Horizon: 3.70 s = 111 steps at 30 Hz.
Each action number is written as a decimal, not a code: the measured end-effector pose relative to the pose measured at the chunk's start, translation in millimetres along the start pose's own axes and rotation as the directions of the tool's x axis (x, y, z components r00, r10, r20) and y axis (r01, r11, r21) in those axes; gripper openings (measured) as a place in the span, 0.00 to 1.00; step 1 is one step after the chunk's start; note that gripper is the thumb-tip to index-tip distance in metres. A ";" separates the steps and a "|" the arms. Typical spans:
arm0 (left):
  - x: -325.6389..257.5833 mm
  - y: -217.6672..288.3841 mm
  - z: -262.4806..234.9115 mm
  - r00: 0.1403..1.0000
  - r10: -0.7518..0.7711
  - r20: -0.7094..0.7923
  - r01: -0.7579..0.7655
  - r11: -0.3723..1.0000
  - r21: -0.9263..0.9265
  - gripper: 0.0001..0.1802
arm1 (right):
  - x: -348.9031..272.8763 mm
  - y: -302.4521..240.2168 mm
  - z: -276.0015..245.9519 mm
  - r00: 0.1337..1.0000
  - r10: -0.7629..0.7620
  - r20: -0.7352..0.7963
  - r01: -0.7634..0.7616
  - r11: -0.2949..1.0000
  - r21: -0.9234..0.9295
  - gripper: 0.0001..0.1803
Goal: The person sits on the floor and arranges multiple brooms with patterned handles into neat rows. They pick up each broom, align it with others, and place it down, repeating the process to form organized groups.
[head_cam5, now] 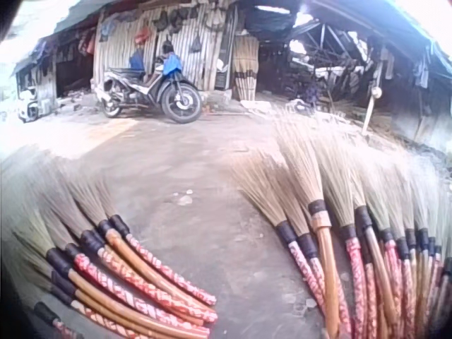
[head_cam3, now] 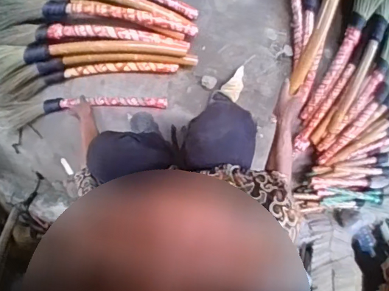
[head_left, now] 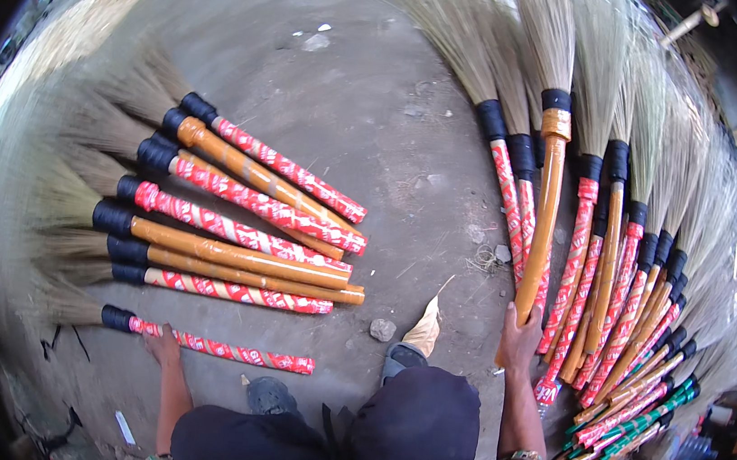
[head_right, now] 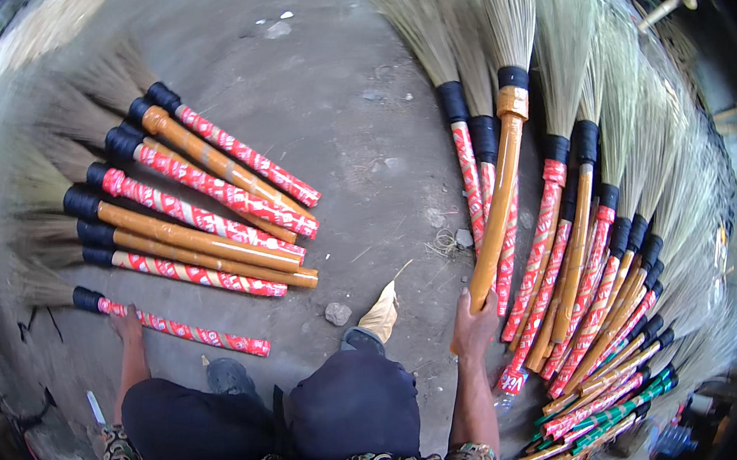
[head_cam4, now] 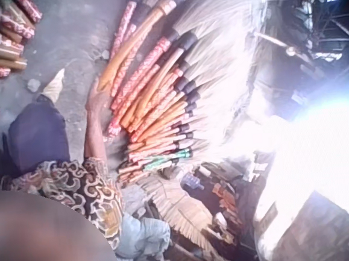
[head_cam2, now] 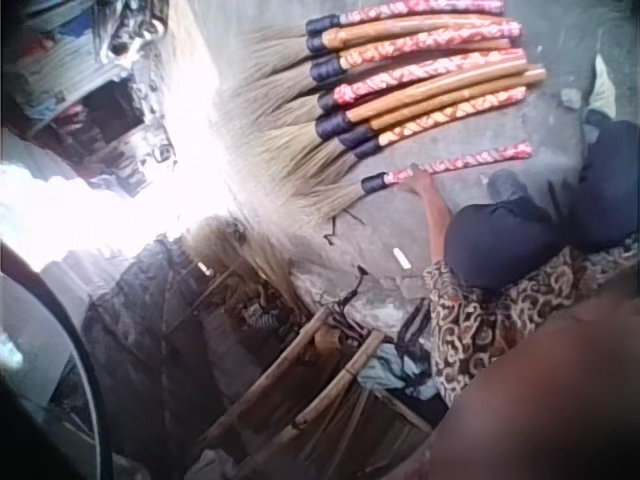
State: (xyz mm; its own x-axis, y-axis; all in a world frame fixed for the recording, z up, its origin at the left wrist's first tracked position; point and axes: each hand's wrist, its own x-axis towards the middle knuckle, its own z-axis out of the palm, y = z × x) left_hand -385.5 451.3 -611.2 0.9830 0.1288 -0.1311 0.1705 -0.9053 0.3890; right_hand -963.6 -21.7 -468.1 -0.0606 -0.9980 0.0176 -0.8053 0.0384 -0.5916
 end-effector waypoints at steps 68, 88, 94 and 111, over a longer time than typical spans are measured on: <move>-19.3 74.6 -2.6 0.969 -0.223 0.106 0.244 0.931 -0.270 0.67 | -40.6 -16.7 68.3 0.943 -0.098 0.319 -0.009 0.948 0.319 0.20; -21.2 110.8 -55.4 0.914 0.359 0.188 -0.389 0.907 0.158 0.39 | -196.4 -254.9 242.7 -0.010 -0.849 0.529 0.664 0.390 0.638 0.21; -0.5 72.1 -2.8 0.856 0.503 0.120 -0.509 0.777 0.371 0.38 | -16.1 -138.3 184.9 0.631 -0.744 0.220 0.746 0.660 0.092 0.24; -2.2 86.0 -3.1 0.852 0.493 0.174 -0.523 0.807 0.275 0.35 | 104.0 96.4 57.7 0.995 0.075 0.071 -0.041 0.918 -0.393 0.28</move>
State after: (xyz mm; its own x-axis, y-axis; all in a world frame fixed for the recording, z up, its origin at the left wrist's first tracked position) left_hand -372.8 374.4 -574.7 0.9101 -0.4069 -0.0783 -0.3952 -0.9092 0.1315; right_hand -1013.5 -124.7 -569.8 -0.0786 -0.9934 -0.0841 -0.9691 0.0959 -0.2271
